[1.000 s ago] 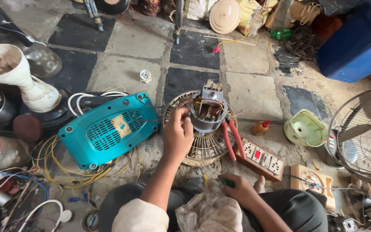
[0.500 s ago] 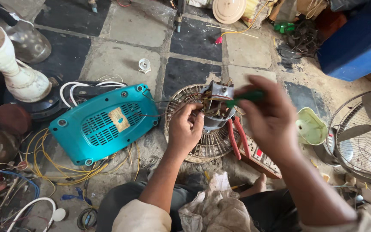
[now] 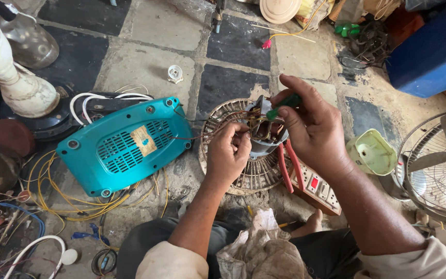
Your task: The person disassembles and repairs an appliance motor using pliers and a screwdriver, handling wires, a motor housing, and a cooling fan.
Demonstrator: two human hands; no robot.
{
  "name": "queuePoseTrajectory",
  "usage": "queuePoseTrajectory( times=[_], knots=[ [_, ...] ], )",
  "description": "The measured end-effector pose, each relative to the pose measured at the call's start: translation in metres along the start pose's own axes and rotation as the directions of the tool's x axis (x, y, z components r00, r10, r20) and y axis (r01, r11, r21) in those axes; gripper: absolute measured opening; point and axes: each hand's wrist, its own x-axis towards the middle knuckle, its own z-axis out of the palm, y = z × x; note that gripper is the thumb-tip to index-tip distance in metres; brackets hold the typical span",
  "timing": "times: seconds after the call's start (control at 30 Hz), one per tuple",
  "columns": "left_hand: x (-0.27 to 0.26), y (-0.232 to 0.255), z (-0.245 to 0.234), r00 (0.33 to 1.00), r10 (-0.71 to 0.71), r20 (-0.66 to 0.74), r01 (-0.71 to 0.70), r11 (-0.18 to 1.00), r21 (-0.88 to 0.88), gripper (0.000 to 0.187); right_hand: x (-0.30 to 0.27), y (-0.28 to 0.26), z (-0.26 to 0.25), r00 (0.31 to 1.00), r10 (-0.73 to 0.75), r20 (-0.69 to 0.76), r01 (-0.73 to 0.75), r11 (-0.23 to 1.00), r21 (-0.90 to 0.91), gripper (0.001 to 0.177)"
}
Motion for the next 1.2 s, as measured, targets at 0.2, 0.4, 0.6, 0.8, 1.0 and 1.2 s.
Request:
queuePoseTrajectory(
  times=[0.2, 0.4, 0.6, 0.8, 1.0, 1.2],
  knots=[
    [-0.002, -0.004, 0.002, 1.0, -0.006, 0.007, 0.006, 1.0, 0.005, 0.012, 0.017, -0.003, -0.014, 0.984, -0.053, 0.172, 0.072, 0.992, -0.103, 0.05],
    [-0.001, -0.003, 0.001, 1.0, 0.004, 0.017, -0.005, 0.999, 0.031, 0.01, 0.021, -0.004, -0.001, 0.998, 0.043, 0.046, -0.022, 0.925, -0.38, 0.04],
    [-0.002, 0.002, -0.002, 1.0, 0.03, 0.0, -0.03, 0.999, 0.026, 0.011, 0.019, -0.012, 0.002, 0.991, -0.12, 0.06, 0.132, 0.957, -0.26, 0.05],
    [-0.001, 0.002, -0.002, 1.0, 0.007, 0.002, -0.007, 1.0, 0.02, 0.01, 0.019, -0.006, 0.005, 0.995, -0.088, 0.045, 0.094, 0.983, -0.155, 0.046],
    [-0.003, 0.001, -0.002, 1.0, -0.01, 0.001, 0.01, 1.0, 0.015, 0.011, 0.021, -0.01, 0.003, 0.992, -0.088, 0.091, 0.093, 0.994, -0.054, 0.047],
    [-0.004, 0.004, -0.002, 1.0, 0.002, 0.006, -0.002, 1.0, 0.03, 0.013, 0.024, -0.021, 0.006, 0.974, -0.187, 0.13, 0.213, 0.95, -0.227, 0.05]
  ],
)
